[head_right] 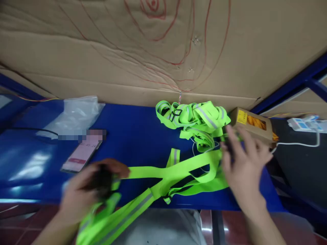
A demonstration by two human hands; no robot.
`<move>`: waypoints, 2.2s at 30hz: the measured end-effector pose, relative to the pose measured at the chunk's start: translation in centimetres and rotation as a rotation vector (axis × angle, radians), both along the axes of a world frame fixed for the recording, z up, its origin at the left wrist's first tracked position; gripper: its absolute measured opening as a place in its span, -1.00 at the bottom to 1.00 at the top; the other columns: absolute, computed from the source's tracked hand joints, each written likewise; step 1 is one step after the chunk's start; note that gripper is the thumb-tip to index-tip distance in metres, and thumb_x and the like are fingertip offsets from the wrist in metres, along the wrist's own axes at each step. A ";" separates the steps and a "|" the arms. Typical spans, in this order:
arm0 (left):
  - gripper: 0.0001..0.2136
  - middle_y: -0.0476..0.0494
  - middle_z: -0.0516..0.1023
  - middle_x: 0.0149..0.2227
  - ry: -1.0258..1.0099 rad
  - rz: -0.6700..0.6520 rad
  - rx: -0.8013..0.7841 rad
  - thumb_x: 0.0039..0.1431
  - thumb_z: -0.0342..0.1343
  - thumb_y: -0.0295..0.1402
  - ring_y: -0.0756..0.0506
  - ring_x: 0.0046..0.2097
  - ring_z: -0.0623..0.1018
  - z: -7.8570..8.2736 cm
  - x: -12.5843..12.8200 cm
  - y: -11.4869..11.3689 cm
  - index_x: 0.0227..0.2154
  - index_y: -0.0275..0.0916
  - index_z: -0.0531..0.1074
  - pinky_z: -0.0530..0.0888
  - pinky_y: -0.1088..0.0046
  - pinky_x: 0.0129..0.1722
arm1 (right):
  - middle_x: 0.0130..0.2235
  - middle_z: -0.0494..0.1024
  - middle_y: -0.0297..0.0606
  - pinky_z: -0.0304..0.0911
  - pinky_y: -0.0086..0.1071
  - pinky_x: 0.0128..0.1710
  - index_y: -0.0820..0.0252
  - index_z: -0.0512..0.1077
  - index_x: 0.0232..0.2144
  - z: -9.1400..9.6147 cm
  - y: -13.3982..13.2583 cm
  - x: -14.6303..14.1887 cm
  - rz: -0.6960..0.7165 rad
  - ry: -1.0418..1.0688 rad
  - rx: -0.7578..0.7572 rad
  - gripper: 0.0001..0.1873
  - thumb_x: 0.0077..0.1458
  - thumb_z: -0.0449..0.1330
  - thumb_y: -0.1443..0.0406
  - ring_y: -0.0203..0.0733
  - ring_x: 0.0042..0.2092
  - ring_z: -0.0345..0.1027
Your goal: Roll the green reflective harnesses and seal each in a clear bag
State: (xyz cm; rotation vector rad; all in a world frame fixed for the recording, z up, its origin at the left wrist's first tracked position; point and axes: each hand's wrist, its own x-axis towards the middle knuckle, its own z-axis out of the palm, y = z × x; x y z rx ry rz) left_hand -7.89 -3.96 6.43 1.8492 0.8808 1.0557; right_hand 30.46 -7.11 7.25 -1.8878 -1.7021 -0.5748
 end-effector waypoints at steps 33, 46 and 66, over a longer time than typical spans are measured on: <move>-0.74 -0.02 0.53 -0.33 -0.020 -0.306 -0.539 0.27 0.20 -0.16 -0.01 -0.29 0.43 -5.5 9.3 6.0 -0.26 -0.30 0.54 0.35 0.50 -0.26 | 0.31 0.27 0.18 0.35 0.06 0.12 0.22 -0.16 0.50 -6.5 2.3 -9.4 0.614 -0.121 -0.354 -0.17 0.28 0.03 0.51 0.21 0.25 0.26; -0.74 0.04 0.45 -0.47 0.001 -0.480 -0.680 0.17 0.28 -0.14 0.05 -0.43 0.36 -2.7 8.3 5.9 -0.33 -0.27 0.53 0.29 0.58 -0.45 | -0.33 0.50 -0.36 0.33 -0.40 -0.38 0.17 0.41 -0.16 -2.9 2.9 -6.3 0.895 0.832 -0.922 -0.73 0.26 0.27 0.11 -0.27 -0.36 0.39; -0.79 -0.14 0.67 -0.06 -0.323 -0.451 -0.533 0.20 0.30 -0.31 -0.19 0.02 0.64 1.7 10.6 5.4 -0.13 -0.23 0.56 0.55 0.20 0.09 | -0.40 0.49 -0.26 0.49 -0.19 -0.28 0.10 0.44 -0.38 3.1 4.5 -8.3 0.713 1.571 -0.718 -0.56 0.07 0.34 -0.12 -0.10 -0.31 0.47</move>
